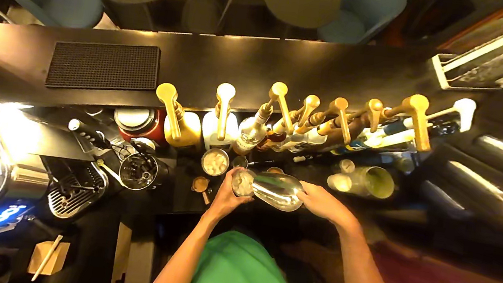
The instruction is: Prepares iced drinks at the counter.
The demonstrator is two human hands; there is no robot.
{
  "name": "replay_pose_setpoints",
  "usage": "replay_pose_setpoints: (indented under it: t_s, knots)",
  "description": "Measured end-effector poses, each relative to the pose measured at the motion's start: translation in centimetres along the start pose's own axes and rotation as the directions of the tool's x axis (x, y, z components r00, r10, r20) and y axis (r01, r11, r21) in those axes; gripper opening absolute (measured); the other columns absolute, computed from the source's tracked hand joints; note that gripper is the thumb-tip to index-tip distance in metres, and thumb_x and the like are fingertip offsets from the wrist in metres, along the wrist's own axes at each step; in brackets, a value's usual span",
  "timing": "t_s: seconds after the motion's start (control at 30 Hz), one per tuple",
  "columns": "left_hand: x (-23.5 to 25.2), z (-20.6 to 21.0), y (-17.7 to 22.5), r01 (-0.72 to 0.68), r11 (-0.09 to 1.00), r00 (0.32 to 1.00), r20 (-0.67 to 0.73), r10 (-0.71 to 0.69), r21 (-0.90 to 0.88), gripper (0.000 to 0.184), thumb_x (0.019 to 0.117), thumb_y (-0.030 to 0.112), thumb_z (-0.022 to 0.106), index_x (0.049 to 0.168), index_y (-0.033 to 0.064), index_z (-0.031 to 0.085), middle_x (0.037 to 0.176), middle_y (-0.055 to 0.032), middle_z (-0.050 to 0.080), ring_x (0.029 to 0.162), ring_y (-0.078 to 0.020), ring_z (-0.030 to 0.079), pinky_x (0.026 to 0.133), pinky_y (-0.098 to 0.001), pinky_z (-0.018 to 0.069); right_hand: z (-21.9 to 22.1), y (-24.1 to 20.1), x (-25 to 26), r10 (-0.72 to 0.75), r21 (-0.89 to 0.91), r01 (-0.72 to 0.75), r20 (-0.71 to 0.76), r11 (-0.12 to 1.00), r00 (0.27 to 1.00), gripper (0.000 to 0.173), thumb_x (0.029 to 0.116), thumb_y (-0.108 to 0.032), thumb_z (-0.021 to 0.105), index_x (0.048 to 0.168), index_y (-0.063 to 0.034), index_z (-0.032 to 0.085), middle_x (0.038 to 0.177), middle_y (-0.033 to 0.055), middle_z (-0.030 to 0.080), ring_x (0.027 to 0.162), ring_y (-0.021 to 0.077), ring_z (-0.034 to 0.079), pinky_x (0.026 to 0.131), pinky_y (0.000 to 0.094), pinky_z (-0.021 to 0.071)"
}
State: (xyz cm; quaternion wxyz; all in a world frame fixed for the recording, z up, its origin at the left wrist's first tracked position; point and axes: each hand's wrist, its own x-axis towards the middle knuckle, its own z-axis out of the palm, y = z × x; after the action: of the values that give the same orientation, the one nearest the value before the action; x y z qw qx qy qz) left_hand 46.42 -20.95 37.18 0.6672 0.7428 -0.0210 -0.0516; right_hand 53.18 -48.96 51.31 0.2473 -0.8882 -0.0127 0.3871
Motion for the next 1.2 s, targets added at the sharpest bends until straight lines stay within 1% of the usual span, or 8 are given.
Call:
replay_pose_setpoints:
  t_s: [0.2,0.57,0.77,0.9,0.97,1.07,1.13,1.2]
  knots:
    - [-0.2,0.5,0.0,0.009,1.0,0.998,-0.068,-0.009,0.005,0.099,0.0706,0.02,0.094,0.151,0.0018,0.038,0.148,-0.0126,0.054,0.134,-0.0183,0.055,0.112,-0.0361,0.0489,0.3,1.7,-1.0,-0.008,0.256,0.016,-0.032,0.967,0.999,0.031,0.1055,-0.02,0.046,0.13,-0.0116,0.063,0.103,0.0083,0.067,0.078,0.015,0.063,0.07,0.0352,0.0532]
    - [-0.7,1.2,-0.4,0.027,1.0,0.993,-0.116,-0.027,0.003,0.097,0.0739,0.023,0.092,0.152,0.0035,0.038,0.148,-0.0123,0.054,0.134,-0.0169,0.055,0.112,-0.0354,0.05,2.7,3.5,-1.5,0.006,0.382,0.01,-0.042,0.924,0.999,0.03,0.1044,-0.019,0.048,0.13,-0.0113,0.063,0.096,0.0053,0.067,0.071,0.0111,0.06,0.064,0.0293,0.0518]
    - [-1.6,1.7,-0.8,0.024,0.999,0.99,-0.136,-0.021,0.027,0.122,0.0686,0.03,0.096,0.161,0.0029,0.021,0.164,-0.0135,0.034,0.149,-0.0192,0.037,0.121,-0.0363,0.0395,3.6,4.2,-2.1,0.016,0.466,0.013,-0.058,0.885,0.998,0.03,0.1035,-0.017,0.049,0.129,-0.0104,0.063,0.098,0.0048,0.069,0.072,0.0106,0.063,0.065,0.0277,0.0539]
    - [-5.2,1.9,-0.2,0.04,0.987,0.98,-0.197,-0.009,0.154,0.113,0.0791,0.036,0.089,0.16,-0.0018,0.021,0.165,-0.0162,0.032,0.152,-0.0217,0.033,0.124,-0.0388,0.0339,4.4,4.9,-3.0,0.013,0.539,0.02,-0.057,0.842,0.998,0.028,0.102,-0.015,0.051,0.126,-0.009,0.063,0.093,0.004,0.068,0.069,0.0104,0.061,0.062,0.0267,0.0525]
    - [-8.0,1.6,0.3,0.023,0.975,0.974,-0.226,0.029,0.223,0.087,0.0888,0.032,0.081,0.155,-0.0011,0.036,0.158,-0.016,0.044,0.145,-0.023,0.044,0.12,-0.0405,0.0412,4.9,5.4,-3.3,0.011,0.558,0.012,-0.039,0.829,0.999,0.029,0.102,-0.015,0.05,0.128,-0.0093,0.063,0.092,0.0043,0.068,0.069,0.0111,0.061,0.062,0.0271,0.0526]
    - [-12.7,0.3,0.2,-0.054,0.945,0.979,-0.17,0.114,0.323,0.036,0.0995,0.023,0.067,0.13,0.0034,0.064,0.123,-0.0096,0.068,0.11,-0.0163,0.068,0.096,-0.035,0.0585,6.3,5.9,-4.1,-0.004,0.58,0.004,-0.001,0.815,1.0,0.031,0.1021,-0.014,0.049,0.13,-0.0095,0.062,0.094,0.0045,0.068,0.07,0.0111,0.061,0.063,0.0272,0.0531]
    - [-16.0,-0.8,-1.3,-0.019,0.93,0.989,-0.129,0.071,0.368,0.024,0.1031,0.023,0.061,0.116,0.0075,0.073,0.106,-0.0037,0.074,0.093,-0.0091,0.071,0.086,-0.0295,0.061,7.5,6.1,-4.9,-0.008,0.59,-0.017,0.04,0.807,0.999,0.031,0.1016,-0.014,0.051,0.131,-0.0098,0.062,0.096,0.0038,0.068,0.072,0.0103,0.062,0.064,0.027,0.0532]
    - [-19.2,-2.0,-4.3,0.128,0.924,0.985,-0.153,-0.077,0.36,0.027,0.1047,0.026,0.056,0.111,0.0069,0.073,0.1,-0.0041,0.074,0.088,-0.0099,0.072,0.083,-0.032,0.0621,9.3,6.1,-5.5,-0.017,0.587,-0.04,0.092,0.808,0.996,0.033,0.1008,-0.015,0.053,0.132,-0.0103,0.061,0.096,0.0033,0.068,0.072,0.0097,0.062,0.065,0.027,0.0535]
